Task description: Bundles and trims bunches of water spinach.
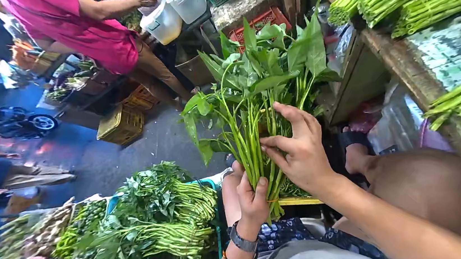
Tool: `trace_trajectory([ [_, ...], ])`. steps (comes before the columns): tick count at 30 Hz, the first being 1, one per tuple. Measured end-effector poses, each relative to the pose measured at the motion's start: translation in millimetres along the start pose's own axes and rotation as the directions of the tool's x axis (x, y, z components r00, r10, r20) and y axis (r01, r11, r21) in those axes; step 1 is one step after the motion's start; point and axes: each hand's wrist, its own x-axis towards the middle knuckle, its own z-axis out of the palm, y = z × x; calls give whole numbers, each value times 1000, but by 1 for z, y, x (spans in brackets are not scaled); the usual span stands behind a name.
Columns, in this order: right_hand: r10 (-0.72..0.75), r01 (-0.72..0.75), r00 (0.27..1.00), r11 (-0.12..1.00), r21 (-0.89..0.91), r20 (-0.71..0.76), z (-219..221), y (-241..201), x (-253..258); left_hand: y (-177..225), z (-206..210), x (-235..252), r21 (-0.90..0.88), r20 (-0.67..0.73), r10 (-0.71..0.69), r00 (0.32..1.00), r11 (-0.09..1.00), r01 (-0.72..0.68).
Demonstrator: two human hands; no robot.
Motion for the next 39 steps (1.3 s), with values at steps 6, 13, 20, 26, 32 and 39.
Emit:
trace_trajectory([
  [6,-148,147,984,989,22,102,-6,-1,2,1,-4,0,1,-34,-12,999,1000,12],
  [13,-148,77,950,964,253,275,-54,-2,13,2,-17,3,-29,-82,-49,995,998,47],
  [20,-133,21,928,951,307,349,-44,-8,8,1,-10,1,214,-94,-48,994,974,68],
  [26,-83,52,986,978,204,145,-26,-12,3,-3,4,-7,354,-71,-51,996,932,73],
  [32,-294,276,876,956,104,382,-23,-14,-2,0,9,-4,591,-87,-37,996,802,81],
  [39,-88,138,973,962,-234,212,-3,-5,-5,5,11,-2,636,-129,-108,986,754,166],
])
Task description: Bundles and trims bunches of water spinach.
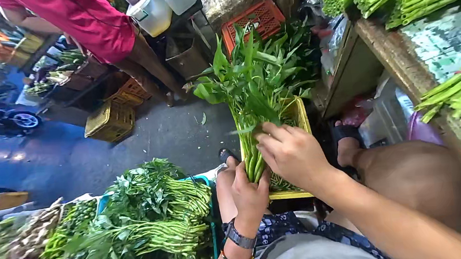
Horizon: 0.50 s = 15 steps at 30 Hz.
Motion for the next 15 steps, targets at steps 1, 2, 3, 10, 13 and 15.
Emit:
trace_trajectory([
  [1,14,-14,1000,1000,2,9,0,1,1,1,0,-1,32,-4,0,1000,999,0],
  [2,13,-13,999,1000,0,30,1,3,2,2,1,-2,68,-10,3,1000,998,-3],
  [3,0,1,998,1000,-9,65,2,3,3,3,1,-3,95,-15,8,1000,995,-6],
  [10,81,-89,978,995,34,195,8,-3,-1,0,-1,-6,180,-2,41,999,983,-40],
  [13,232,-243,956,969,41,182,10,-9,0,0,-3,-7,179,5,43,999,983,-44],
  [15,232,-247,959,966,81,160,16,-10,-2,1,-4,-6,181,16,31,999,983,-33],
])
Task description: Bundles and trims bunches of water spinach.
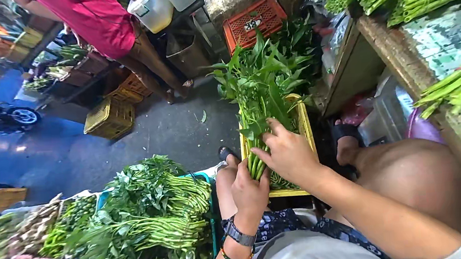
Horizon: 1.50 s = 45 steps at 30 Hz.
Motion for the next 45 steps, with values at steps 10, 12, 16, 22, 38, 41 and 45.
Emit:
trace_trajectory([
  [10,-252,253,967,964,76,-22,18,-10,-15,-6,-7,11,-162,44,-75,996,984,81],
  [12,-277,271,960,955,121,36,10,-16,-17,-12,-7,14,-210,11,-26,1000,977,28],
  [16,-326,232,923,895,380,205,-42,-11,-13,-17,-14,26,-359,28,-112,993,926,114],
  [22,-39,3,579,999,47,814,-61,18,11,-15,-35,30,-755,0,-144,990,649,95],
  [38,32,-324,941,371,870,336,-34,8,12,19,-3,26,-871,-16,-197,980,484,83],
  [41,99,-370,929,327,870,358,-36,10,15,20,2,29,-919,-108,-242,964,394,-4],
  [45,94,-434,899,85,897,427,-33,9,16,16,2,27,-906,-187,-247,951,418,-69],
])
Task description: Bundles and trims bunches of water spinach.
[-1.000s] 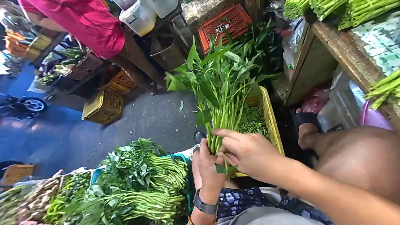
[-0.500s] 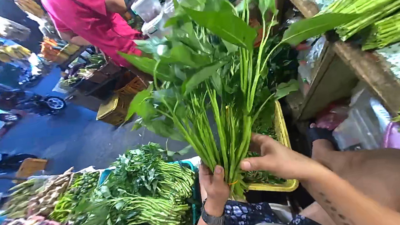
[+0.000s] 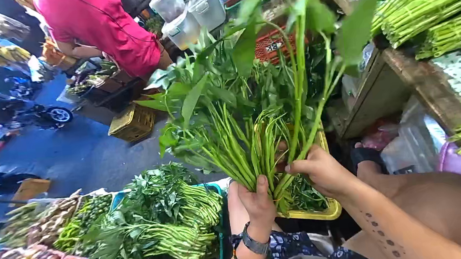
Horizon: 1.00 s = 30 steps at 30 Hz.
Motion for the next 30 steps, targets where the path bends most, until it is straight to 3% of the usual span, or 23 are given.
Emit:
trace_trajectory([
  [6,14,-14,996,1000,0,91,-2,3,0,0,-7,-2,2,16,48,999,999,-48],
  [17,46,-53,995,996,68,93,0,4,-1,3,-12,-1,40,10,68,998,997,-68],
  [23,-40,0,984,975,223,176,-1,10,-2,6,-10,1,67,-21,82,996,994,-81],
  [30,-86,39,966,980,193,244,-6,14,0,9,-10,0,64,-23,78,997,995,-77],
])
